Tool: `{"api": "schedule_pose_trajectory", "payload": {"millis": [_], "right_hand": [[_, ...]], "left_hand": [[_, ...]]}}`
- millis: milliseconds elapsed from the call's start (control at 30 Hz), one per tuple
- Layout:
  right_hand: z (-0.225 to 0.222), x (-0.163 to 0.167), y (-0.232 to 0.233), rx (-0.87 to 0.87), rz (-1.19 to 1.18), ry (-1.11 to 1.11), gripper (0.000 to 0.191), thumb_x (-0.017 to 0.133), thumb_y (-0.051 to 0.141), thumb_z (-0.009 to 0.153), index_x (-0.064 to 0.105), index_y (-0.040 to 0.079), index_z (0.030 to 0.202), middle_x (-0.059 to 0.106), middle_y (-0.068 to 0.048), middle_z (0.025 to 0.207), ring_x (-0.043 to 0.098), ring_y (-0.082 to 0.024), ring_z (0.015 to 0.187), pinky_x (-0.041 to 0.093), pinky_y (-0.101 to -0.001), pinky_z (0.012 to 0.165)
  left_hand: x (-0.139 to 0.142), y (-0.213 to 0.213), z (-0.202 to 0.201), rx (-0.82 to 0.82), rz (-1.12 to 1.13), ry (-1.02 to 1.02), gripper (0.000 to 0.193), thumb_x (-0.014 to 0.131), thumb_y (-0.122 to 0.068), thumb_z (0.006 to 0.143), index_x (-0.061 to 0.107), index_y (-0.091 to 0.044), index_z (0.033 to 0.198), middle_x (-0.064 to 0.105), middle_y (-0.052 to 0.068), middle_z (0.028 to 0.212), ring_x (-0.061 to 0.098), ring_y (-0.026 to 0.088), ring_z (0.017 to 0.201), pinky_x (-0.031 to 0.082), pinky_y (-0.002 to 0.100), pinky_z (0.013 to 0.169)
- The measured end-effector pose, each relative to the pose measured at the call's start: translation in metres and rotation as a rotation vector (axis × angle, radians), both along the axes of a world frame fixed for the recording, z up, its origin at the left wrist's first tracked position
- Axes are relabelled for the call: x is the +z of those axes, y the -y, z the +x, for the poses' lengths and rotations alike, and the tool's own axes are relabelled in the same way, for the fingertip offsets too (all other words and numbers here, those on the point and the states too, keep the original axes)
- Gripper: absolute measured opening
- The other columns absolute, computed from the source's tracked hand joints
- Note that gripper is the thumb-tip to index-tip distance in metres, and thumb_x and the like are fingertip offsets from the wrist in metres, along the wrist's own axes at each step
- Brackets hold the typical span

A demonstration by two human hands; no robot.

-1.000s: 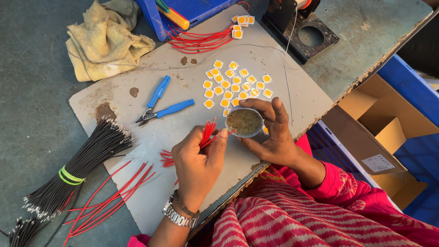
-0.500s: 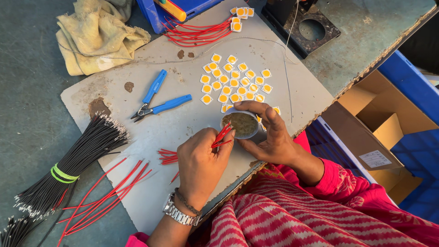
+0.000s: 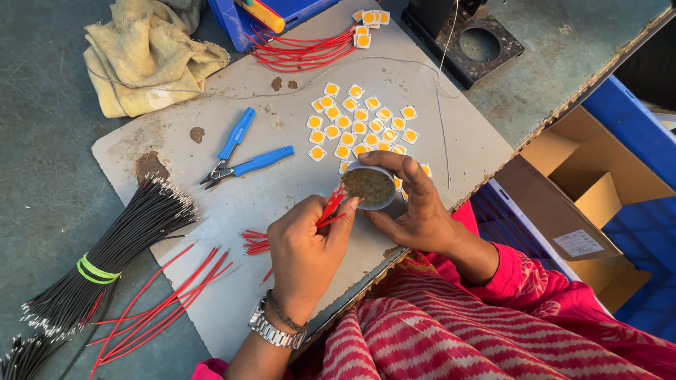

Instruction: The person strips red wires with pliers, dips the wire ends into a small container of flux, and then uses a soldering iron to attach the wires to square LED modules on a workbench. The person repeats this process for multiple LEDs, placing finished units aside.

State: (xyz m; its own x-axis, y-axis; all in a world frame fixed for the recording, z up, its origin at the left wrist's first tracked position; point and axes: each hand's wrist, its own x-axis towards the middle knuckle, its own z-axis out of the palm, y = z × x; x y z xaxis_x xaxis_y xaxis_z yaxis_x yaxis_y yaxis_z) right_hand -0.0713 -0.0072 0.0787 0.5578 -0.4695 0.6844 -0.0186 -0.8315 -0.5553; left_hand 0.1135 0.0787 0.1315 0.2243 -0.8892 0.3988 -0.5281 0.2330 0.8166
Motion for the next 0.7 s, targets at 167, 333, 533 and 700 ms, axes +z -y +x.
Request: {"api": "schedule_pose_trajectory", "payload": {"millis": [167,333,533,700], "right_hand": [[-0.008,0.002,0.005,-0.039,0.074,0.047,0.130,0.081,-0.012,0.083,-0.007,0.034,0.167,0.048,-0.022,0.149,0.058,-0.035,0.137,0.053,-0.0475,0.115],[-0.065,0.018,0.045,-0.334,0.147,0.101,0.124,0.081,-0.017,0.090,-0.007,0.027,0.165,0.055,-0.021,0.145,0.058,-0.025,0.134,0.057,-0.0411,0.116],[-0.109,0.002,0.096,-0.647,0.319,-0.069,0.121,0.086,-0.002,0.091,-0.002,0.016,0.171,0.067,-0.017,0.136,0.068,-0.023,0.128,0.057,-0.0367,0.114],[-0.102,0.014,0.079,-0.701,0.014,-0.151,0.116,0.093,0.001,0.080,0.015,0.012,0.165,0.055,-0.024,0.144,0.054,-0.031,0.139,0.046,-0.0433,0.116]], "left_hand": [[0.006,-0.001,0.015,0.115,-0.101,-0.031,0.026,0.076,-0.015,0.097,0.060,-0.003,0.081,0.053,0.003,0.062,0.044,0.013,0.053,0.035,0.030,0.050],[0.015,-0.012,0.051,0.224,-0.111,-0.043,0.011,0.065,-0.011,0.101,0.065,-0.004,0.092,0.050,-0.002,0.066,0.036,0.008,0.054,0.026,0.028,0.052],[-0.004,0.002,0.051,0.176,-0.134,0.111,0.007,0.069,-0.011,0.100,0.065,-0.005,0.097,0.059,0.005,0.069,0.053,0.018,0.057,0.040,0.032,0.055],[-0.018,0.012,0.044,-0.024,-0.146,0.354,0.010,0.071,-0.010,0.090,0.068,-0.006,0.099,0.069,0.013,0.075,0.066,0.031,0.063,0.049,0.040,0.056]]}}
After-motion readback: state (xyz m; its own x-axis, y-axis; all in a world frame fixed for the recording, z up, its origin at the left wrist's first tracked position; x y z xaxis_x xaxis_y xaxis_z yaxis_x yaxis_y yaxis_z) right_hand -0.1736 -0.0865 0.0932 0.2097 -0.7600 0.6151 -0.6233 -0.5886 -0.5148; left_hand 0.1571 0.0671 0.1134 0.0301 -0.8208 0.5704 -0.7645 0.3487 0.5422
